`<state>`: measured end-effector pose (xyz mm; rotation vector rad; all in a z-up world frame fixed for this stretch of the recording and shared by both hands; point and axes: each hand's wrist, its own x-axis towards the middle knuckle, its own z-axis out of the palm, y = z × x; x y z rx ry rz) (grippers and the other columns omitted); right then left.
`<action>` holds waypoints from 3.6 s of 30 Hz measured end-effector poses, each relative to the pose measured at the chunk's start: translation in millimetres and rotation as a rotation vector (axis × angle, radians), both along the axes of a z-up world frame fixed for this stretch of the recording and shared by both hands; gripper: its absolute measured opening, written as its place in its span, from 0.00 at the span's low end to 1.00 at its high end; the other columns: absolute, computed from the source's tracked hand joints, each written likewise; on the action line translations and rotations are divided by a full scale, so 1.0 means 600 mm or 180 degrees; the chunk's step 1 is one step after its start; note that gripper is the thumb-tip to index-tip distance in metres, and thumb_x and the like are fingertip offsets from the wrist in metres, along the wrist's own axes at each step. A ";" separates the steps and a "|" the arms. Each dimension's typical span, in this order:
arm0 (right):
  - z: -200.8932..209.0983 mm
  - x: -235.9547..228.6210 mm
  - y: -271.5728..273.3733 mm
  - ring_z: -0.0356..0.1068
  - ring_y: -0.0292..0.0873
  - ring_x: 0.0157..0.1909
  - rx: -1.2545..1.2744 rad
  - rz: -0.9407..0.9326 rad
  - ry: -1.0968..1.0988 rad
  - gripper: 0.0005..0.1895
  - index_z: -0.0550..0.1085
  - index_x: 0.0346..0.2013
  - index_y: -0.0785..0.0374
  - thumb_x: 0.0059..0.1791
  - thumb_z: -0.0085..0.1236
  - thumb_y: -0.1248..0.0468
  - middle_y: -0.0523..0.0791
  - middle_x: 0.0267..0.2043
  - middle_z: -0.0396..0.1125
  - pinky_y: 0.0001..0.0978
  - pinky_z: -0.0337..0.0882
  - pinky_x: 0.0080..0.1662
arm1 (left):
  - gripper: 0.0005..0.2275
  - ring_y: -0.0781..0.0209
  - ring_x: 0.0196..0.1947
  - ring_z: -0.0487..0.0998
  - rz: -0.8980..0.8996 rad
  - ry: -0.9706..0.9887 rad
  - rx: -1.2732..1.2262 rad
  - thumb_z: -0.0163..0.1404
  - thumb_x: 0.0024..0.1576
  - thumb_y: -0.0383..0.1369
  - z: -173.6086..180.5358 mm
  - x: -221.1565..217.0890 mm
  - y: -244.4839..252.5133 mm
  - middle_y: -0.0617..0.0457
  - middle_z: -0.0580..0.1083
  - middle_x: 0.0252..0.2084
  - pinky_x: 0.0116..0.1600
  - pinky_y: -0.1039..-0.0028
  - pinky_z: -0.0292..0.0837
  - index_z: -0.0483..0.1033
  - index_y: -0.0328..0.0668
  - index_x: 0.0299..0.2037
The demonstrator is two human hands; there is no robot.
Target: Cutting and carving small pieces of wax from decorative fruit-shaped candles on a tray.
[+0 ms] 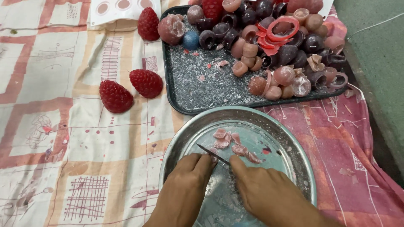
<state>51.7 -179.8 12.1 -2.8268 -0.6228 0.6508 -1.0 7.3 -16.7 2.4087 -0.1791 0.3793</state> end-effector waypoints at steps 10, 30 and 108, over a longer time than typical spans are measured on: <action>-0.012 0.006 0.006 0.76 0.63 0.35 0.0000 0.0396 -0.0060 0.24 0.59 0.59 0.59 0.47 0.44 0.70 0.58 0.32 0.74 0.59 0.75 0.39 | 0.15 0.47 0.46 0.79 -0.0072 -0.0293 0.0637 0.50 0.51 0.23 -0.053 -0.005 0.000 0.42 0.77 0.44 0.50 0.63 0.74 0.75 0.32 0.49; -0.048 -0.013 0.033 0.77 0.51 0.28 0.0386 0.0665 -0.1314 0.07 0.65 0.43 0.63 0.50 0.46 0.68 0.51 0.25 0.74 0.44 0.75 0.28 | 0.03 0.43 0.38 0.79 0.0000 -0.0225 0.0713 0.50 0.56 0.25 -0.005 -0.002 -0.013 0.41 0.76 0.34 0.43 0.59 0.74 0.74 0.34 0.37; -0.023 -0.001 0.003 0.74 0.62 0.25 0.0798 0.0577 -0.1279 0.17 0.66 0.50 0.62 0.49 0.48 0.59 0.57 0.32 0.74 0.56 0.74 0.28 | 0.08 0.42 0.36 0.79 -0.0121 -0.0452 0.0076 0.57 0.57 0.32 0.004 0.007 0.027 0.40 0.78 0.34 0.41 0.59 0.74 0.78 0.34 0.35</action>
